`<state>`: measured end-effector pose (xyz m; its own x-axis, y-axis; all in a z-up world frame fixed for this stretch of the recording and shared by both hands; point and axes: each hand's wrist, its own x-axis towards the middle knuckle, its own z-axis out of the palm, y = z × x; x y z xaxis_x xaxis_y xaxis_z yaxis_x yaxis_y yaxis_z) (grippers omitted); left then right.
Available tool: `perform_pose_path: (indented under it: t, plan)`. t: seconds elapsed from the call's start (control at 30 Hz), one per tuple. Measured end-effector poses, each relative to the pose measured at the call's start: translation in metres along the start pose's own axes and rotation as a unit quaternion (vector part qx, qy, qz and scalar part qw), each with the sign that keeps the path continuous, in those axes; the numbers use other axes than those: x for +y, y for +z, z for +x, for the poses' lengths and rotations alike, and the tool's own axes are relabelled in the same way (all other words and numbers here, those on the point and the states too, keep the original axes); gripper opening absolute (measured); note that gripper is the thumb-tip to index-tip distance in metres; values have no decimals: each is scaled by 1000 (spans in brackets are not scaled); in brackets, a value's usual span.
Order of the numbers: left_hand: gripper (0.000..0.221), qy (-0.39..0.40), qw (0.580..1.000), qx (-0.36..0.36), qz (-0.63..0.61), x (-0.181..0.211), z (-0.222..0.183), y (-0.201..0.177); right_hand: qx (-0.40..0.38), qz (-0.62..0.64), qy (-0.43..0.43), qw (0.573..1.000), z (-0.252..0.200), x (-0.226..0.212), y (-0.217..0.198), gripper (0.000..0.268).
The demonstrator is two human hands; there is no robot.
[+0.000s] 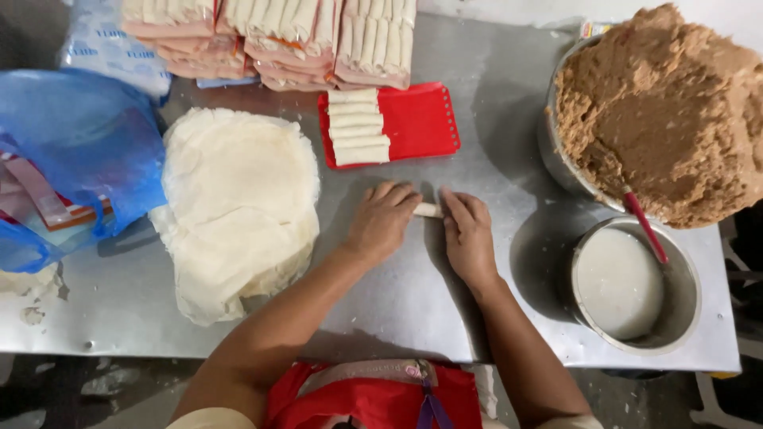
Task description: Manually assembling spring rolls by placing filling on a wrapper and rolling it up on a metal table.
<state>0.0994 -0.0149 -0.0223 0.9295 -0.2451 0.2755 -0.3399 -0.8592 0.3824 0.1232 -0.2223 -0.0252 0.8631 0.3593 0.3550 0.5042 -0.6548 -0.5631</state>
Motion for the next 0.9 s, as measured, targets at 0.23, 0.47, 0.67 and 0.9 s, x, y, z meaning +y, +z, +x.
perform_pose_path:
  t: [0.23, 0.47, 0.67, 0.9]
  plan:
    - [39, -236, 661, 71, -709, 12, -13, 17, -36, 313, 186, 931, -4, -63, -32, 32]
    - [44, -294, 480, 19, -826, 8, -26, 14, -39, 582, 247, 774, 4, -87, -4, 25]
    - [56, -222, 749, 158, -604, -7, -28, -1, -14, 360, 114, 926, 74, -7, 7, 17]
    - [53, -97, 914, 296, -260, -29, -25, -26, -128, 31, -76, 988, 166, 1, 9, 23]
